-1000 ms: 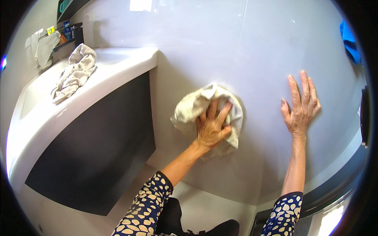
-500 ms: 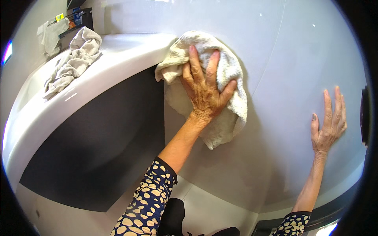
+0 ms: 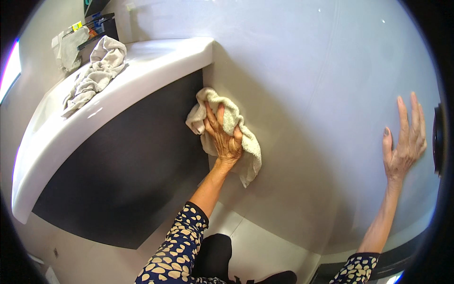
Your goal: The person wipes a bathroom wall and sink area using a white cloth. They clean the wall above the sink, the sink basin, and the wall near the shower door, moving methodically across the surfaces.
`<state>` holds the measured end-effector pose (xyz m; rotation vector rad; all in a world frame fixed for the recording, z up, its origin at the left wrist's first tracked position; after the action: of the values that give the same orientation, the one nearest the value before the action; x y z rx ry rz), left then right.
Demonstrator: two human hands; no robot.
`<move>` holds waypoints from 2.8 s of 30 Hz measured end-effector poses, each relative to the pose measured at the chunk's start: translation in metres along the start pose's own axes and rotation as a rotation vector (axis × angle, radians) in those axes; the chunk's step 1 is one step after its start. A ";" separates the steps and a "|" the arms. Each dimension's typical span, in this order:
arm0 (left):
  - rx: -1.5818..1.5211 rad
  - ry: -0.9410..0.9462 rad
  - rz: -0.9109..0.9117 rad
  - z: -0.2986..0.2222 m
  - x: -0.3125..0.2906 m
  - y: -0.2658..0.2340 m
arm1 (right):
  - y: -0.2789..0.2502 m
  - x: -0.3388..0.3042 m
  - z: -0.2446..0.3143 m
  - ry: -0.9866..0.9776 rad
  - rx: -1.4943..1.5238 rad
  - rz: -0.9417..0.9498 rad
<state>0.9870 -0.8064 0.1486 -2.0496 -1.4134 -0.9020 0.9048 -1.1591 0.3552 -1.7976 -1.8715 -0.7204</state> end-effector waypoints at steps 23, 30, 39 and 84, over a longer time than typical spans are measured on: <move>-0.176 0.029 0.171 -0.075 -0.080 0.027 | -0.003 0.008 0.012 0.130 0.054 -0.044; -0.080 0.192 0.007 -0.096 -0.004 0.008 | 0.004 0.000 0.006 0.032 0.026 0.016; -0.044 0.008 -0.062 -0.007 -0.066 0.005 | 0.001 0.009 0.007 -0.066 0.039 -0.024; 0.000 0.536 -0.177 -0.191 0.022 -0.013 | -0.010 0.010 0.010 0.145 0.086 0.033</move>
<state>0.9340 -0.9239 0.2915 -1.5296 -1.2945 -1.3953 0.8943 -1.1452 0.3530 -1.6728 -1.7483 -0.7270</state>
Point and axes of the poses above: each hand's wrist, its own x-axis towards the middle knuckle, its own y-axis out of the palm, z = x × y, the point moved 9 cm from there along x, towards the middle knuckle, and after that the axes turned 15 degrees about -y, right-handed, at the moved point
